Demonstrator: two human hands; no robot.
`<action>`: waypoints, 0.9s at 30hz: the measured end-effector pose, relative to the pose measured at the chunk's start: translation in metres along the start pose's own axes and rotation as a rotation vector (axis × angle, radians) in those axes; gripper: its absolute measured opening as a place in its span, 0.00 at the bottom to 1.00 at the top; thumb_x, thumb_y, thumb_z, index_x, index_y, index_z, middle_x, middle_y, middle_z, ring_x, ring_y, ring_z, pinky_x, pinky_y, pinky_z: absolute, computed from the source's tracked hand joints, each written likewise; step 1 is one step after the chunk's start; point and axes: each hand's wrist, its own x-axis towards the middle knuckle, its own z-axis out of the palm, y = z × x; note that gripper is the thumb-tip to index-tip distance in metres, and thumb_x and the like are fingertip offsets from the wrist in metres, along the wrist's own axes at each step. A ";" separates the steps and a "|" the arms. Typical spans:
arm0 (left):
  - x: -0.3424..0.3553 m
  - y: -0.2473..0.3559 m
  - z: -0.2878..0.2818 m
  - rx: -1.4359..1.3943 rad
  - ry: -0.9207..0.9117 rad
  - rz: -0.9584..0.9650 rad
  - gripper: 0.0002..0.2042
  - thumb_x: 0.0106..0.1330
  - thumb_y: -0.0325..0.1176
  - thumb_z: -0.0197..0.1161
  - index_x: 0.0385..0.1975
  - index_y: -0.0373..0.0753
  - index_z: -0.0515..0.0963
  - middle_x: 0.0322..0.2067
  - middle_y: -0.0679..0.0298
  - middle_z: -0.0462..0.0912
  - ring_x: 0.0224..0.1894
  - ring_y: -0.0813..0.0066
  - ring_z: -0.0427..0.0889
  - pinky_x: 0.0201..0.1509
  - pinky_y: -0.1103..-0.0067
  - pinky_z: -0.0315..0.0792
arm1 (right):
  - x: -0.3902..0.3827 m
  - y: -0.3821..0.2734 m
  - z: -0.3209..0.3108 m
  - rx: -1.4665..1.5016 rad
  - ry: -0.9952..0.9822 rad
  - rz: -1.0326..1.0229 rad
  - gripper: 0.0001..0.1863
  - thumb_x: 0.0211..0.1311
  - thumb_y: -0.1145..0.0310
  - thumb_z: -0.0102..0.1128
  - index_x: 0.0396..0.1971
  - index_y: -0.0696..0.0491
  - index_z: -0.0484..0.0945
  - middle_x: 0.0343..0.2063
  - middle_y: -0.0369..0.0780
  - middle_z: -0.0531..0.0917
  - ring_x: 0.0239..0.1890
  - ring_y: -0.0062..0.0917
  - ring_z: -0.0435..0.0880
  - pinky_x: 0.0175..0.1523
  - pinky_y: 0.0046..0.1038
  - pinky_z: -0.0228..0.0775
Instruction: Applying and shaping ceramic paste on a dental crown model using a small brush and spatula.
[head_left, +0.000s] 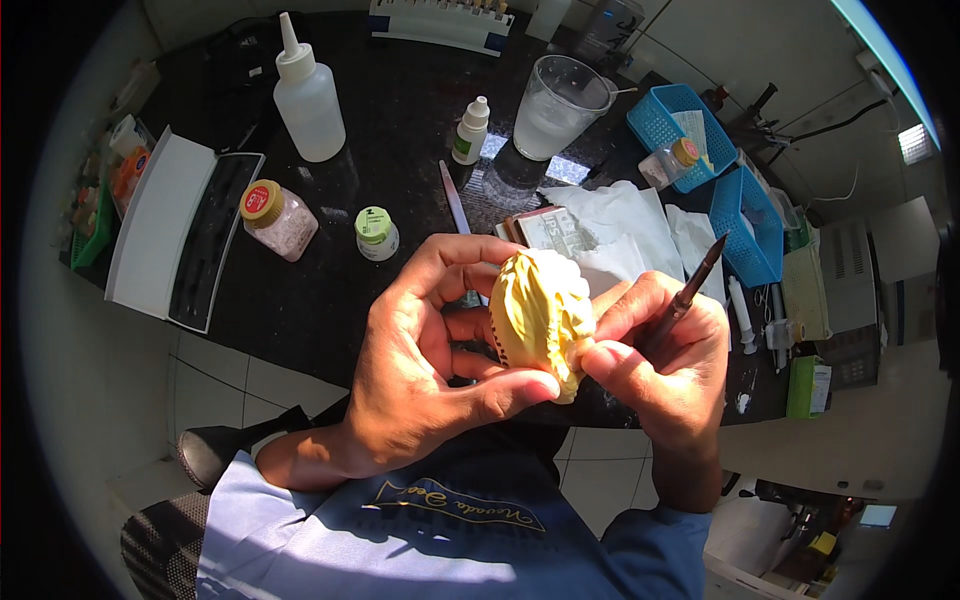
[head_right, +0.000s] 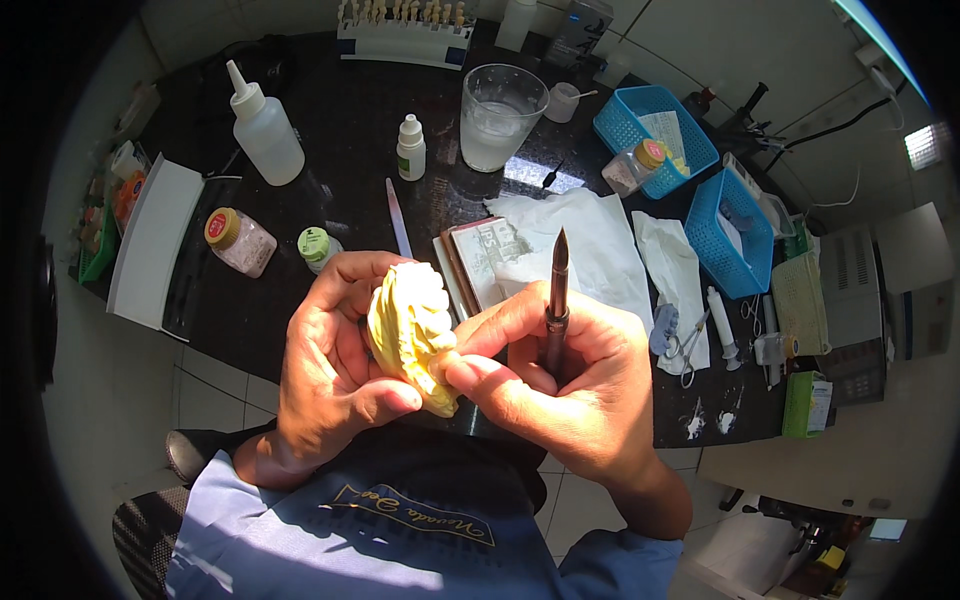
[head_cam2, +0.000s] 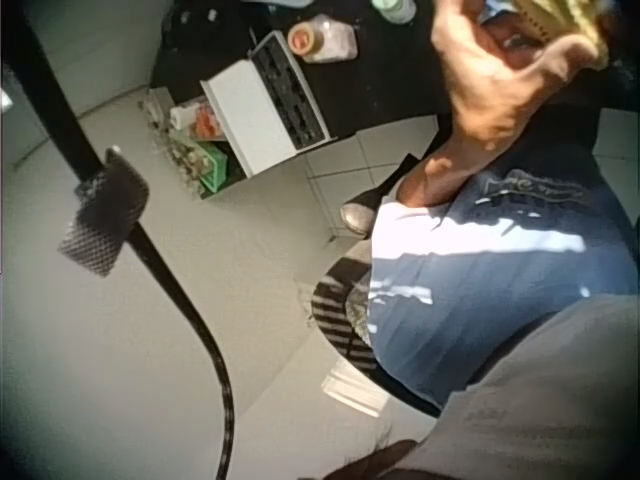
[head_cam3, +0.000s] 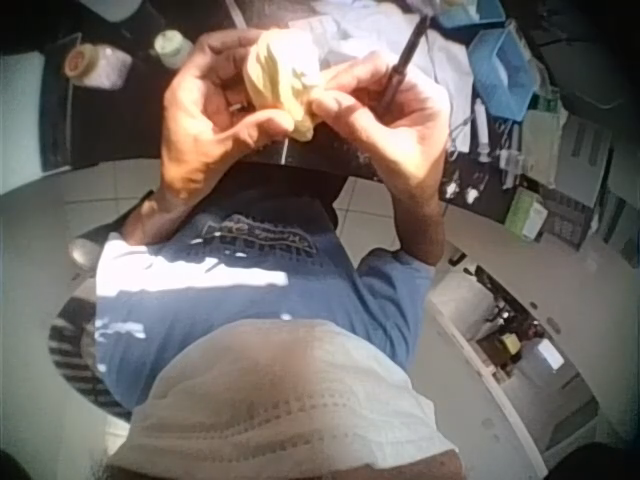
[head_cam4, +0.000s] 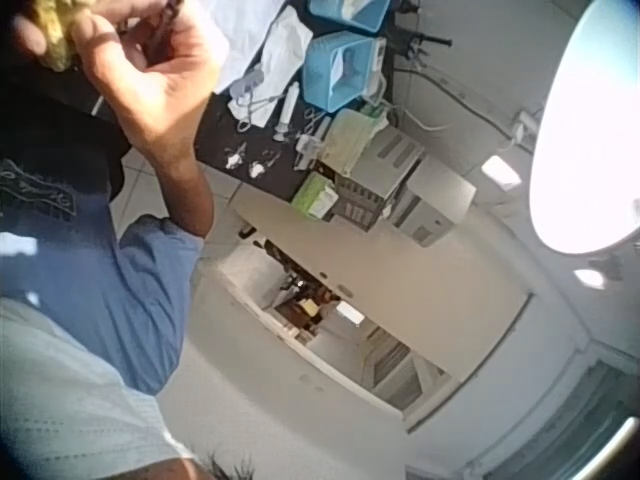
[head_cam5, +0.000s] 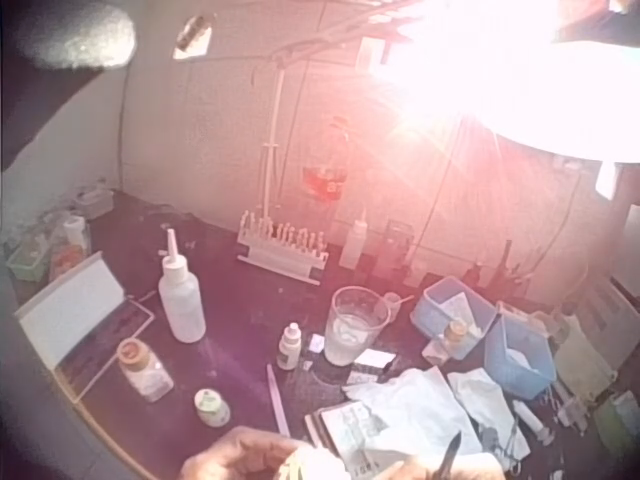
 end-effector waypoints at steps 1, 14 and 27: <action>0.000 0.000 0.000 0.000 0.000 0.000 0.34 0.48 0.27 0.74 0.53 0.34 0.61 0.46 0.58 0.72 0.45 0.75 0.79 0.43 0.84 0.78 | 0.000 0.000 0.000 0.013 0.006 0.001 0.05 0.51 0.81 0.63 0.27 0.61 0.76 0.29 0.41 0.83 0.17 0.03 0.63 0.21 0.10 0.50; -0.001 0.006 0.004 -0.002 0.055 -0.096 0.40 0.44 0.36 0.77 0.55 0.33 0.59 0.47 0.58 0.71 0.51 0.73 0.74 0.57 0.76 0.70 | -0.002 -0.001 0.002 0.005 0.025 0.010 0.05 0.51 0.80 0.63 0.27 0.61 0.75 0.29 0.41 0.83 0.19 0.04 0.66 0.22 0.09 0.52; 0.000 0.000 0.000 -0.009 -0.008 0.019 0.34 0.48 0.26 0.73 0.54 0.33 0.60 0.47 0.56 0.71 0.45 0.72 0.79 0.45 0.81 0.79 | -0.002 0.000 0.002 0.006 0.030 -0.015 0.05 0.52 0.81 0.63 0.28 0.60 0.75 0.29 0.42 0.83 0.19 0.04 0.66 0.22 0.09 0.52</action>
